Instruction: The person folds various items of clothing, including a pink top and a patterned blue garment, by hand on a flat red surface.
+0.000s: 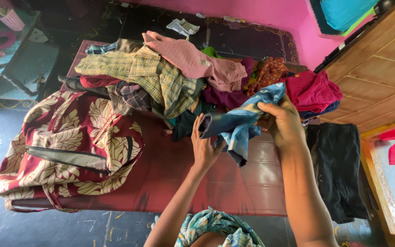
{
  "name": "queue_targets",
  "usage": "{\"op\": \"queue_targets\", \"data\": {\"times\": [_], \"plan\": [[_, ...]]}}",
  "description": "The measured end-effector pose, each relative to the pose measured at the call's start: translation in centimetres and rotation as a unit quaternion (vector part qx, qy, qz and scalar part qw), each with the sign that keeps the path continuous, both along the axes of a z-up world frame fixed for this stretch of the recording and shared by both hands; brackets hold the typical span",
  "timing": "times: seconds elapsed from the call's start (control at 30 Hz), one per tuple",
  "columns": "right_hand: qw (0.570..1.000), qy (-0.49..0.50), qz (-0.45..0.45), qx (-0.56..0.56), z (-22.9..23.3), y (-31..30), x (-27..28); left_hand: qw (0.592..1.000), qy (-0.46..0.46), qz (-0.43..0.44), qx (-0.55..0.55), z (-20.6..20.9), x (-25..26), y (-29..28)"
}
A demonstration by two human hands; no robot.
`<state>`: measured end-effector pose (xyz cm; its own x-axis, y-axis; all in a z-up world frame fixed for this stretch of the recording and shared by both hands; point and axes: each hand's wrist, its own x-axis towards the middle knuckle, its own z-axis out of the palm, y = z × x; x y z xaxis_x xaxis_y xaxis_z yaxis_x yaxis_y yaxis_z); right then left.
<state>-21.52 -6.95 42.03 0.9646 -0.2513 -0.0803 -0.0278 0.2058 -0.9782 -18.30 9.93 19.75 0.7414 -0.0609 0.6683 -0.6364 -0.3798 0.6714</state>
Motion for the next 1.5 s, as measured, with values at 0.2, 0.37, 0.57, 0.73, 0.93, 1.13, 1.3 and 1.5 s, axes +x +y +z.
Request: {"op": "queue_targets", "data": {"times": [0.2,0.37,0.57,0.73,0.93,1.13,1.3,1.5], "plan": [[0.999,-0.037,-0.003,0.014,-1.7,-4.4,0.4,0.996,0.062,-0.054,0.032,-2.4,5.3,-0.2],[0.996,0.075,0.004,0.044,-9.9,-13.9,1.7,1.000,0.001,0.024,-0.011,-1.4,4.8,2.9],[0.983,0.182,0.000,0.003,-27.3,-21.0,-3.2,0.957,-0.079,-0.121,0.252,-6.3,-1.6,6.5],[0.910,0.327,-0.166,-0.191,-36.5,-19.1,-8.8,0.916,-0.077,-0.178,0.352,-13.8,-7.3,7.6],[0.819,0.300,-0.239,-0.428,-38.1,-16.5,-12.2,0.963,0.031,-0.047,0.265,-14.7,-7.1,10.0],[0.787,0.395,-0.183,-0.436,-38.9,-15.5,-13.1,0.946,0.055,-0.052,0.314,-16.3,-4.6,10.1],[0.774,0.352,-0.223,-0.477,-39.3,-16.1,-12.5,0.953,0.013,-0.038,0.299,-13.9,-3.4,9.7],[0.851,0.345,-0.246,-0.311,-38.1,-18.1,-11.8,0.976,-0.015,-0.015,0.216,-8.6,-3.5,8.7]]}}
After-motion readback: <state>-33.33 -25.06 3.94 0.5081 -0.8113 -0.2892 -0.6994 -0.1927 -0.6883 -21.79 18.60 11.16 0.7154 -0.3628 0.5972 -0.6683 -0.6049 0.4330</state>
